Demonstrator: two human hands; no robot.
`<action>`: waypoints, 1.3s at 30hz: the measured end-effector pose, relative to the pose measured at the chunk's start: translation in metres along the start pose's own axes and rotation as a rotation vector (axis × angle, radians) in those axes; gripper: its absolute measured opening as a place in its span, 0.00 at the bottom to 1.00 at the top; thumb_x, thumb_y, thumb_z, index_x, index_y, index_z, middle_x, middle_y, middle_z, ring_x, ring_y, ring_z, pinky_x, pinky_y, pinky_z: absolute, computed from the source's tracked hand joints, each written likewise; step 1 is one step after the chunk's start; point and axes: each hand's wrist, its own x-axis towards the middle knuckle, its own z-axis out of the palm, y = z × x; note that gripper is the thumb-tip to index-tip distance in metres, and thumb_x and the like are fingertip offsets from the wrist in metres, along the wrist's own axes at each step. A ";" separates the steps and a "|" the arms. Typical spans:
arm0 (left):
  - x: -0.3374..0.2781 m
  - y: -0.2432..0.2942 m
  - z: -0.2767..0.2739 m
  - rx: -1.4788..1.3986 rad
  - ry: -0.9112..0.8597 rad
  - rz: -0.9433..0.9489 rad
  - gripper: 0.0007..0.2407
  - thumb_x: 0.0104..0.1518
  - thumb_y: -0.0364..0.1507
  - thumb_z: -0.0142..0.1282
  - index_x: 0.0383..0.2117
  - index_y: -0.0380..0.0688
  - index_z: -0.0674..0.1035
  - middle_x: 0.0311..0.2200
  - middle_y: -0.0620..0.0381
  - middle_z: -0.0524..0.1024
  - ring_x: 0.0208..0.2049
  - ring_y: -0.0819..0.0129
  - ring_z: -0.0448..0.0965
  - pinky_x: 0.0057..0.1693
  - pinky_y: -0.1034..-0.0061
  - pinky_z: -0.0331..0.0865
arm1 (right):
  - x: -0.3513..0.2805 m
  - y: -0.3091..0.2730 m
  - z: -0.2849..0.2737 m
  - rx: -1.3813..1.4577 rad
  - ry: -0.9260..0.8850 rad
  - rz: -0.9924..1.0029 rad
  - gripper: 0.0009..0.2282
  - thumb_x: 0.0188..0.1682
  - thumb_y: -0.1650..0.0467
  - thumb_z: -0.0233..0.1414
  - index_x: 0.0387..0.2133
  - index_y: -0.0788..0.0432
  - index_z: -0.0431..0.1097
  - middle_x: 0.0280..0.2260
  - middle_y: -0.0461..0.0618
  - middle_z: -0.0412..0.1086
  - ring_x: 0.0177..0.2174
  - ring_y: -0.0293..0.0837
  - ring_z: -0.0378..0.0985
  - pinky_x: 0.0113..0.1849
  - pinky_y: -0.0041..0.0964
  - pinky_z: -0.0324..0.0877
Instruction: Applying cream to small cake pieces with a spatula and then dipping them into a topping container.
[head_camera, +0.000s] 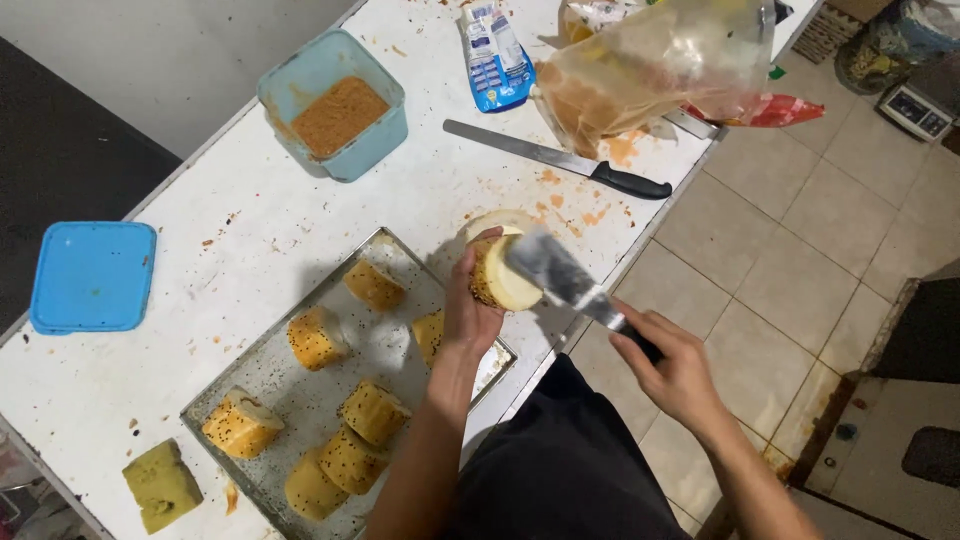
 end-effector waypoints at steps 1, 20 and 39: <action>-0.003 0.003 0.005 -0.001 -0.001 -0.002 0.24 0.61 0.47 0.47 0.60 0.49 0.70 0.57 0.40 0.71 0.58 0.45 0.72 0.57 0.45 0.70 | 0.007 -0.005 0.000 -0.002 0.001 0.002 0.16 0.47 0.71 0.60 0.50 0.58 0.77 0.30 0.56 0.79 0.28 0.53 0.83 0.33 0.43 0.75; -0.012 0.016 0.000 0.001 0.051 0.206 0.19 0.64 0.43 0.46 0.58 0.54 0.69 0.55 0.44 0.71 0.57 0.52 0.72 0.61 0.54 0.67 | 0.007 -0.025 0.028 0.317 -0.249 0.185 0.15 0.51 0.72 0.53 0.50 0.63 0.76 0.24 0.59 0.73 0.26 0.51 0.75 0.31 0.44 0.72; -0.019 0.030 -0.009 -0.026 0.172 -0.147 0.17 0.64 0.45 0.46 0.52 0.53 0.76 0.48 0.44 0.78 0.46 0.45 0.81 0.45 0.48 0.80 | 0.006 -0.044 0.034 -0.092 -0.102 0.131 0.14 0.50 0.67 0.57 0.49 0.55 0.78 0.37 0.56 0.81 0.36 0.57 0.84 0.38 0.48 0.78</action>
